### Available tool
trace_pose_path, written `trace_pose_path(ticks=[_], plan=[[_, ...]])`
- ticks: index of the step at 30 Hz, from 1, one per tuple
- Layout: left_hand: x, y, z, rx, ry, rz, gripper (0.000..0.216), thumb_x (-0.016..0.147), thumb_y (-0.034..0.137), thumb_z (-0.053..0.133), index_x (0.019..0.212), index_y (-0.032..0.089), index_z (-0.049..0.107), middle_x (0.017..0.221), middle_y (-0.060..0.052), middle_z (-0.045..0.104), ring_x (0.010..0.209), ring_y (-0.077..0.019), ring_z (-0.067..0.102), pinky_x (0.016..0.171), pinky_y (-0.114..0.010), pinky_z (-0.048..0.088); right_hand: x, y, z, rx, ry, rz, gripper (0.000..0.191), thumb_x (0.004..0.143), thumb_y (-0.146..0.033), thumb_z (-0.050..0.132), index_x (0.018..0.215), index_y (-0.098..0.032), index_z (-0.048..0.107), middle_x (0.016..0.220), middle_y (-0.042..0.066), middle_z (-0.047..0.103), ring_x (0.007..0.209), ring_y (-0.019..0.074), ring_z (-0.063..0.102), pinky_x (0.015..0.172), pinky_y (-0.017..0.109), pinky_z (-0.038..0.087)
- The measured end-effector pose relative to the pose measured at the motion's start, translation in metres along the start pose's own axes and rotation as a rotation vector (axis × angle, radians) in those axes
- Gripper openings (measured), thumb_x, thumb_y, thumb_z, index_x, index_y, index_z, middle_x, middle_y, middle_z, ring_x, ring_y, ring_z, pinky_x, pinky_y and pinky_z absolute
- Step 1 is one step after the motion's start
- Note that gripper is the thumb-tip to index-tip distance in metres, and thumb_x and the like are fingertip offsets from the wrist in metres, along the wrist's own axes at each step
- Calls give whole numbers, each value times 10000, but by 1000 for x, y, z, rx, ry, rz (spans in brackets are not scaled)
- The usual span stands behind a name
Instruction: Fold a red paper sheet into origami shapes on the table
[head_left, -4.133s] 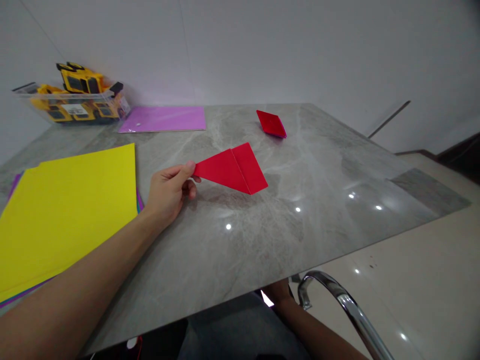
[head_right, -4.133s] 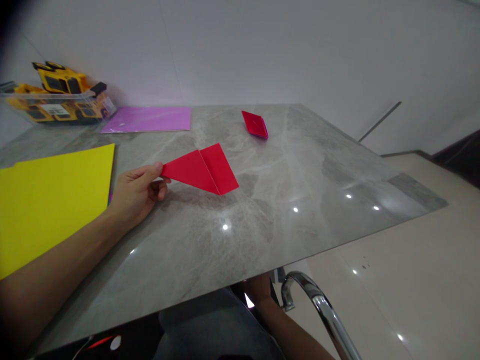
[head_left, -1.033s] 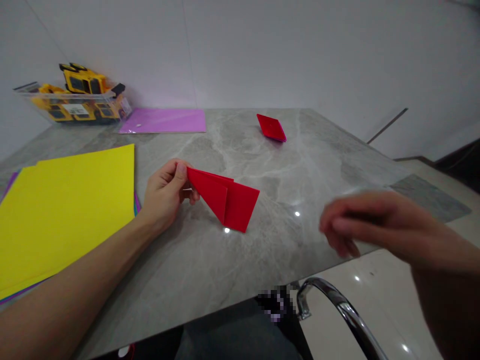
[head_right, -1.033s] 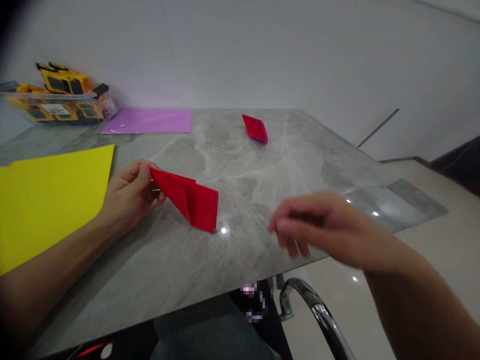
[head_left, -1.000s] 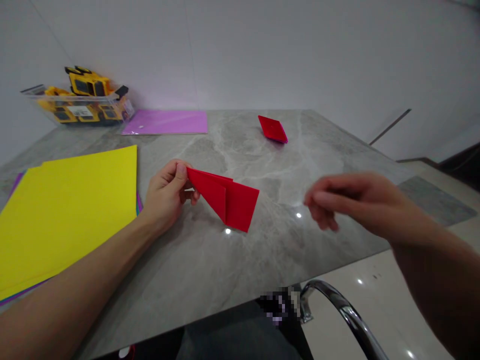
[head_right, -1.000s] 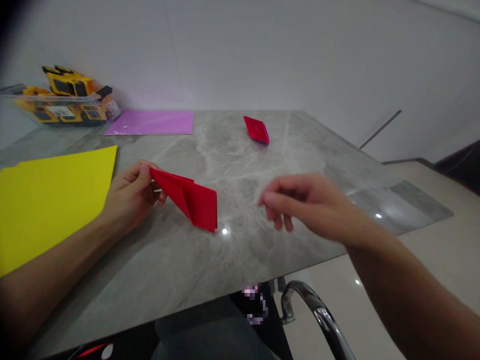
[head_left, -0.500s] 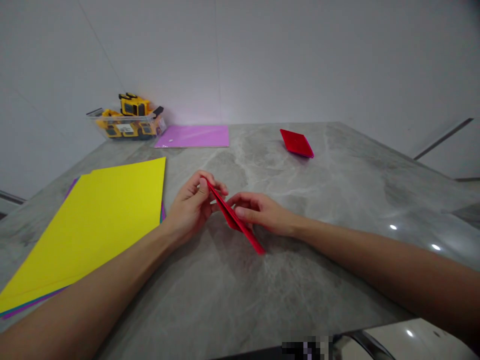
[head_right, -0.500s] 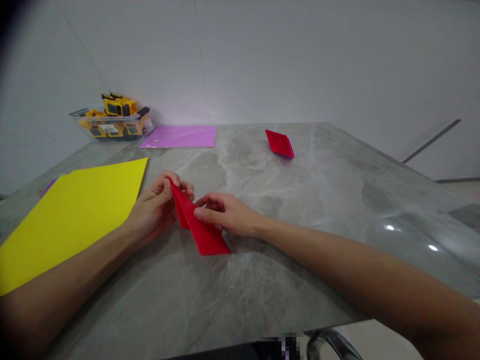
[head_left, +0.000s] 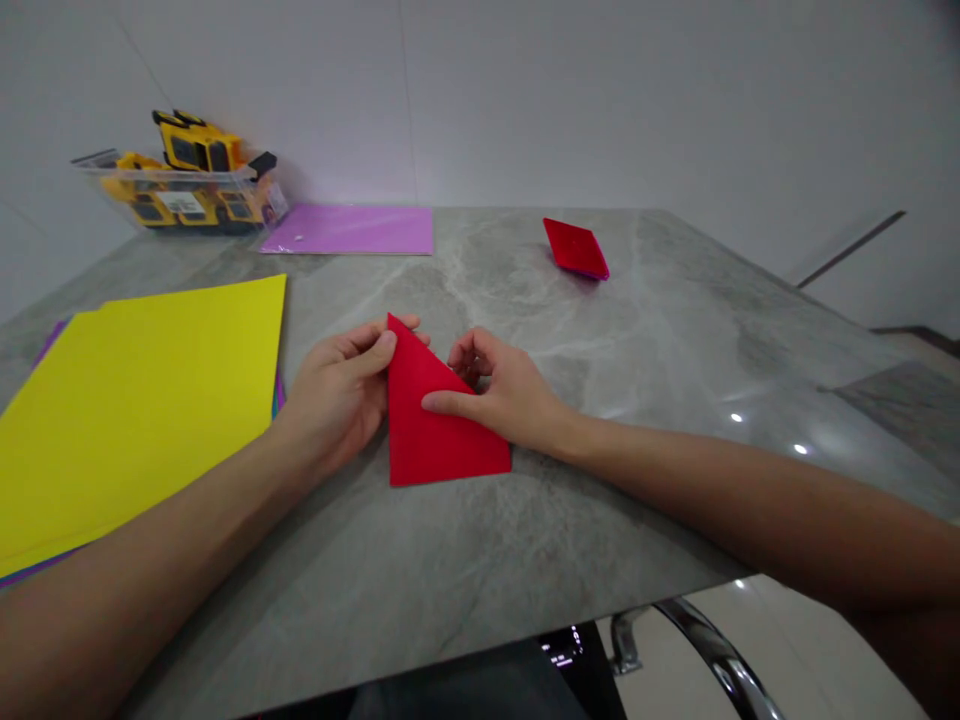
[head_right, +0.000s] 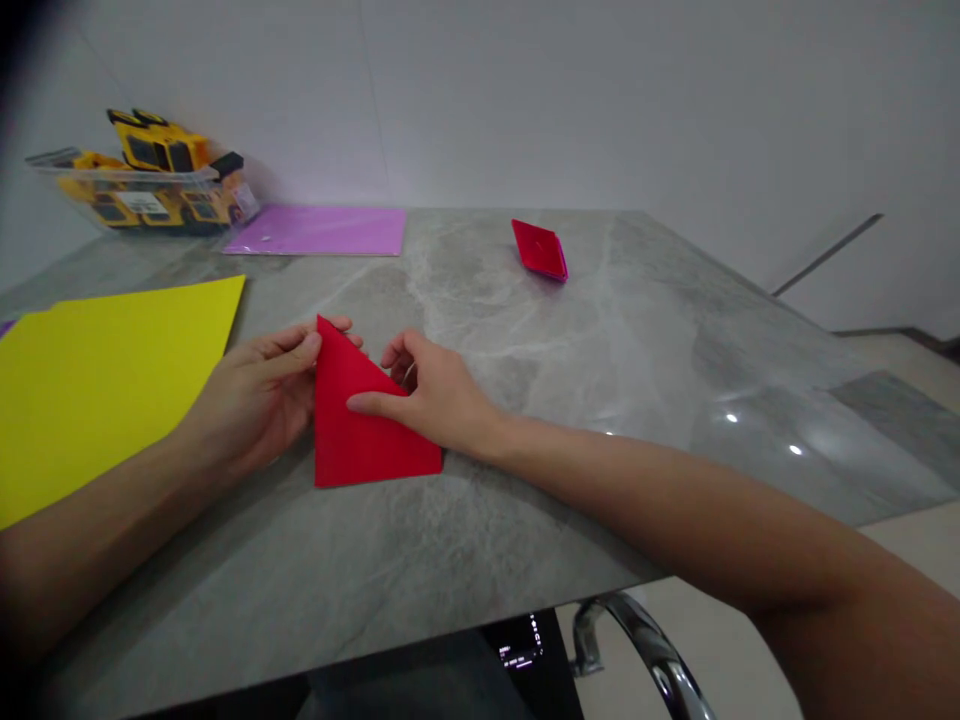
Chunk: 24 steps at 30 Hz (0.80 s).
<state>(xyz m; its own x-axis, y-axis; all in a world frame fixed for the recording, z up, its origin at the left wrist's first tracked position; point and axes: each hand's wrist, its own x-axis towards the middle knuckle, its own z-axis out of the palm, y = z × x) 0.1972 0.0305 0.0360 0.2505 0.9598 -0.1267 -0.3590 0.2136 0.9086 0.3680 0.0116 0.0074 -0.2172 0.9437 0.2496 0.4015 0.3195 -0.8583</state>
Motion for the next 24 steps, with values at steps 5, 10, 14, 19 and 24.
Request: trace_pose_path(ticks=[5, 10, 14, 19, 24], plan=[[2, 1, -10, 335, -41, 171, 262, 796, 262, 676, 1052, 212, 654, 848, -6, 670, 611, -101, 610, 509, -179, 530, 0, -3, -4, -335, 159, -201, 397, 726, -495, 721, 813, -175, 503, 761, -22, 533, 636, 106, 459, 610, 257, 361], [2, -1, -15, 515, -30, 343, 320, 798, 314, 691, 1106, 274, 612, 800, 24, 645, 523, -87, 581, 387, -151, 503, 1, -4, -5, -465, 236, -291, 363, 772, -486, 692, 813, -169, 518, 789, -1, 533, 667, 121, 462, 632, 269, 356], [-2, -1, -12, 332, -123, 285, 308, 797, 293, 688, 1091, 233, 620, 752, 30, 639, 541, -93, 608, 433, -165, 538, 2, -3, -7, -433, 230, -313, 301, 831, -423, 650, 745, -175, 504, 761, 1, 523, 679, 126, 472, 644, 272, 372], [-2, -3, -14, 278, -244, 264, 367, 818, 324, 656, 1161, 200, 611, 900, -28, 700, 699, -166, 682, 546, -269, 603, 7, 7, -10, -228, 145, -329, 213, 845, -359, 640, 882, -175, 539, 788, -2, 549, 709, 130, 512, 660, 269, 419], [-2, -4, -20, 589, -200, 452, 361, 838, 374, 645, 1166, 223, 633, 1075, -59, 694, 805, -186, 686, 669, -293, 593, 8, 9, -11, -224, 171, -358, 392, 776, -430, 698, 1018, -178, 521, 882, 21, 554, 792, 162, 533, 702, 307, 443]])
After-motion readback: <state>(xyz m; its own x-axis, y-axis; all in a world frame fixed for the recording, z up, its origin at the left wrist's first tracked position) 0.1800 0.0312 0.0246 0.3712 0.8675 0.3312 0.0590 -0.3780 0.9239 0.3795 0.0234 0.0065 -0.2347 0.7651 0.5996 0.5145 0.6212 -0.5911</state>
